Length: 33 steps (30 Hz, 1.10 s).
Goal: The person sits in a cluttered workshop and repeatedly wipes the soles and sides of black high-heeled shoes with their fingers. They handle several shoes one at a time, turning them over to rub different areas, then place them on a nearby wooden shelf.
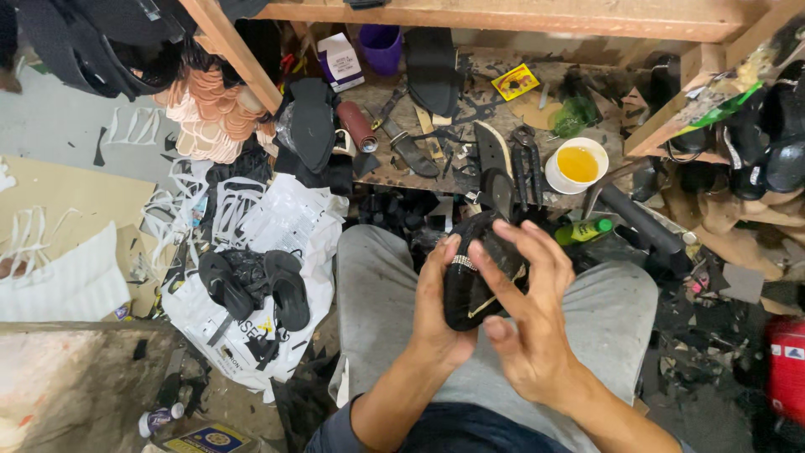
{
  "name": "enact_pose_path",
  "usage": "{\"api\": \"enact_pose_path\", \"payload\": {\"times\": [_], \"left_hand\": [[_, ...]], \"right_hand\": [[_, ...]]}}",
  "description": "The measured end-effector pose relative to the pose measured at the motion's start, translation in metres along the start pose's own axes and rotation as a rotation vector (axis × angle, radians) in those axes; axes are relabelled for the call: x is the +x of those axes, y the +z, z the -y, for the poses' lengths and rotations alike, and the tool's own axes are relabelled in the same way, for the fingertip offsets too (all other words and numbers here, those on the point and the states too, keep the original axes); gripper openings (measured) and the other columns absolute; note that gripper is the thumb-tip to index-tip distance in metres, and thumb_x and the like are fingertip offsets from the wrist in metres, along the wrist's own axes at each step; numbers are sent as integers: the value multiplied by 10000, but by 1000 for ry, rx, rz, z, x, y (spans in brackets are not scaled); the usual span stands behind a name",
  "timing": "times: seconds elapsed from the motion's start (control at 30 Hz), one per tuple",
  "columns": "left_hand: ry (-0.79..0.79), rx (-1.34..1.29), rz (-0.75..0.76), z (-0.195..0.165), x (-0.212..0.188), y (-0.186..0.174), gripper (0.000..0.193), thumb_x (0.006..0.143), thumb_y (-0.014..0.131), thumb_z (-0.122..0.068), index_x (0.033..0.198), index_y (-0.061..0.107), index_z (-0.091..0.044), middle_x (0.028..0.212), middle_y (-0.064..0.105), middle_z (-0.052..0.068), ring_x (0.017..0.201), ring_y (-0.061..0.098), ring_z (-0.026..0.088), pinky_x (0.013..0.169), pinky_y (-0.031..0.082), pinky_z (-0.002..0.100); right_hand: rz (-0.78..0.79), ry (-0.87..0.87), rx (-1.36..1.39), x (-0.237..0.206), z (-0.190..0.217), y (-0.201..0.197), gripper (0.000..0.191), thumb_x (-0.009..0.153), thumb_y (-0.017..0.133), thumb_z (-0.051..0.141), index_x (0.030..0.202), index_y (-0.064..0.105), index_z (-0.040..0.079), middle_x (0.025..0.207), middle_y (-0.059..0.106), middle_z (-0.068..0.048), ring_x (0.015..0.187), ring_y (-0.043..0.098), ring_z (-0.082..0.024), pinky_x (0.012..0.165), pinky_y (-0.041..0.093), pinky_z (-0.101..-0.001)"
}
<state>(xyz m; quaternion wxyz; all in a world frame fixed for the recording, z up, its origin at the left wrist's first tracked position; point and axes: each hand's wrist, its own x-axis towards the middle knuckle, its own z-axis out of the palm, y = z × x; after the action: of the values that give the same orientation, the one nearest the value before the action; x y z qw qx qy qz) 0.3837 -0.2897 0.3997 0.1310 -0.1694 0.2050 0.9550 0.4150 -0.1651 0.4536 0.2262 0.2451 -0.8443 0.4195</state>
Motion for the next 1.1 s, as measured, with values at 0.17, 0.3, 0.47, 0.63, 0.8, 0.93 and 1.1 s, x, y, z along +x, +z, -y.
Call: {"api": "enact_pose_path", "payload": {"times": [0.17,0.3,0.47,0.63,0.8,0.93,1.1], "left_hand": [[-40,45,-3,-9,-12,4,223,960,598,-336,1113,660,-186,1021,708,-6,940,687,158,820,561,336],[-30,11,33,-6,-15,-2,209,995,605,-343,1122,654,-184,1021,698,-1,940,681,157,820,555,333],[-45,27,73,-5,-14,-12,185,1024,608,-305,1135,652,-164,1042,695,-13,962,676,145,839,554,321],[-92,33,64,-6,-18,-12,248,998,583,-326,1134,673,-139,1038,722,3,947,688,141,838,565,305],[-120,-1,73,-5,-21,-13,233,1038,592,-328,1142,671,-135,1039,721,5,936,688,133,835,559,308],[-128,41,97,-8,-23,-13,263,1028,583,-343,1152,678,-131,1036,723,12,923,691,138,830,561,307],[-128,33,88,-6,-24,-13,255,1006,577,-339,1148,671,-149,1030,725,9,931,696,143,839,566,316]], "right_hand": [[-68,-138,-326,-5,2,1,533,1055,344,548,1319,708,262,1316,540,-83,1310,366,-341,1155,207,-535],[-23,-126,-359,-13,-9,0,571,1038,359,554,1309,742,228,1187,544,-85,1245,387,-316,1111,215,-549],[-47,-172,-406,-17,-15,-6,533,1019,401,564,1269,762,261,1063,524,-66,1153,384,-324,1099,212,-558],[-41,-257,-366,-16,-11,-7,507,990,435,563,1230,776,274,1031,551,-43,1104,422,-275,1084,219,-550],[-44,-258,-360,-17,-14,-9,519,995,434,573,1249,763,262,1041,564,-68,1114,442,-320,1100,214,-549],[-26,-319,-318,-24,-8,-10,478,967,446,518,1201,788,281,1012,588,-28,1067,454,-278,1078,213,-546],[-28,-293,-306,-22,-12,-8,497,991,440,540,1201,783,248,1036,581,-51,1090,454,-299,1089,210,-541]]}}
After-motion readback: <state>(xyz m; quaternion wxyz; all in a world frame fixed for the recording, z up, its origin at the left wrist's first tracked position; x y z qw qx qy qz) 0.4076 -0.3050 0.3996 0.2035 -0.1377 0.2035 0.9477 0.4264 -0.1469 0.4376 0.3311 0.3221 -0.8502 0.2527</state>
